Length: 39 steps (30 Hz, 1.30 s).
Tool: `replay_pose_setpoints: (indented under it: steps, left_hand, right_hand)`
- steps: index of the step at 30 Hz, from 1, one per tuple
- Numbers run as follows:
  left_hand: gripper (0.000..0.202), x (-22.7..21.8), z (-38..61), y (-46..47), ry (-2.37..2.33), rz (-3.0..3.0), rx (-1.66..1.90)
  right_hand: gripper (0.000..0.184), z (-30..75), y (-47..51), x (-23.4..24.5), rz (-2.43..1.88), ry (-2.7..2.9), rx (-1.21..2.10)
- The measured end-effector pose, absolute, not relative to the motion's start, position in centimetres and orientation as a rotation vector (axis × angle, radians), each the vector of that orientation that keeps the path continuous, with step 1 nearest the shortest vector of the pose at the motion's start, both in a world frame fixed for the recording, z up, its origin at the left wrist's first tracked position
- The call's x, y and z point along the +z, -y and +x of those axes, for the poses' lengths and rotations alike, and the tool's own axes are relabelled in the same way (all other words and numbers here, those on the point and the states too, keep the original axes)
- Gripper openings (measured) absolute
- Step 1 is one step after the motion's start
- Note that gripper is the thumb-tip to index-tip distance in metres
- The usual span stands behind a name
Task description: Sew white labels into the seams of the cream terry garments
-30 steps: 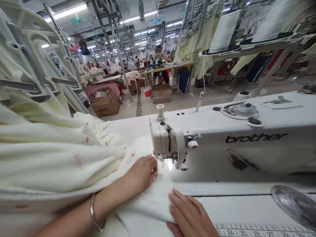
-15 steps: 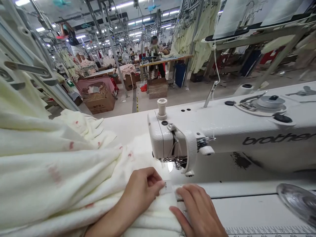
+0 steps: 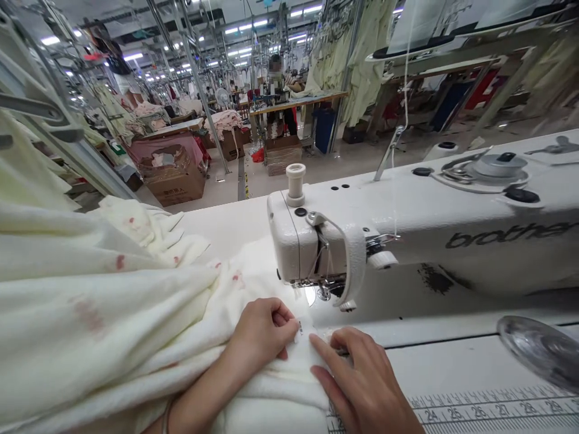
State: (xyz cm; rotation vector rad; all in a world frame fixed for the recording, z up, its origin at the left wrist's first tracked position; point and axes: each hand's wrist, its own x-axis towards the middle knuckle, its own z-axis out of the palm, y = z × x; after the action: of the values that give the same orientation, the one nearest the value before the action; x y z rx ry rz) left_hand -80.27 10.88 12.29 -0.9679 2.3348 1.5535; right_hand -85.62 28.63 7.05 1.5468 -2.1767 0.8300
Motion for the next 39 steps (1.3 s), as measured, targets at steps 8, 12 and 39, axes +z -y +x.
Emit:
replay_pose_setpoints:
  steps: [8, 12, 39]
  left_hand:
    - [0.011, 12.3, -80.4, -10.9, -2.435, -0.972, 1.444]
    - [0.010, 12.1, -80.4, -10.9, -2.497, -0.988, 1.357]
    - [0.055, 13.2, -74.2, -10.9, -3.106, 0.472, 0.164]
  right_hand:
    - [0.024, -85.5, -28.5, 7.1, 1.507, 2.193, 0.847]
    - [0.024, -85.5, -28.5, 7.1, 1.506, 2.183, 0.862]
    - [0.024, -85.5, -28.5, 7.2, 1.503, 2.202, 0.879]
